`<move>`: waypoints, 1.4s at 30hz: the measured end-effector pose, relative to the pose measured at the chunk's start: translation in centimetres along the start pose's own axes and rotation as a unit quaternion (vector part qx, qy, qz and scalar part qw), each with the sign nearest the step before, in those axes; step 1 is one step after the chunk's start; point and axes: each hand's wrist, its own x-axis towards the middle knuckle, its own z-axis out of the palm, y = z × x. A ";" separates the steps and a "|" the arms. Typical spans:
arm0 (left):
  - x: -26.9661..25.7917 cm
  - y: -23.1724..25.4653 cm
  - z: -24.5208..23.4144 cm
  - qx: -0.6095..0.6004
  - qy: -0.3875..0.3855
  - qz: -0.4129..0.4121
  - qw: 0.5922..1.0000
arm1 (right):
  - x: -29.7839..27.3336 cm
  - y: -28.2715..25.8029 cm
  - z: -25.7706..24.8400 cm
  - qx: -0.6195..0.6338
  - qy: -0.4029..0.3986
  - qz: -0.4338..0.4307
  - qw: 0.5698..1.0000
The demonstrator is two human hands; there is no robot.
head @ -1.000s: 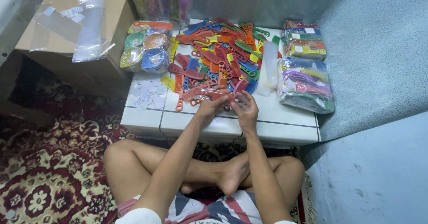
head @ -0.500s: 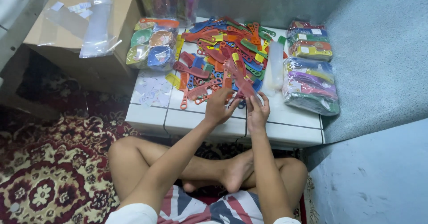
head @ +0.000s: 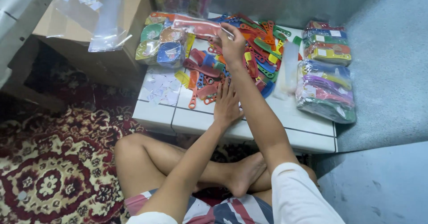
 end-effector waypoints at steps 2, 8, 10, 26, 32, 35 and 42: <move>-0.3 -0.7 1.7 0.021 0.027 0.028 0.999 | 1.9 0.1 3.1 -0.017 -0.010 0.014 1.000; -0.3 -0.9 1.5 0.075 0.017 0.048 0.996 | 5.2 0.7 8.7 -0.166 -0.080 0.076 0.980; -0.3 -0.9 1.3 0.027 0.012 0.052 0.998 | 8.1 3.7 9.2 -0.376 -0.110 0.015 0.920; -0.2 0.5 -2.7 0.005 -0.057 0.003 0.998 | 11.3 6.9 7.9 -0.360 -0.107 -0.155 0.914; -0.1 0.8 -3.4 -0.039 -0.061 -0.017 0.997 | 6.5 0.7 6.0 -0.461 -0.217 -0.126 0.851; 0.1 0.6 -2.3 -0.041 -0.043 -0.014 0.998 | 4.7 0.1 3.5 -0.501 -0.094 -0.114 0.853; -0.4 1.1 -4.0 -0.029 -0.034 -0.022 0.999 | -1.7 -0.7 -11.1 -0.453 0.031 -0.234 0.860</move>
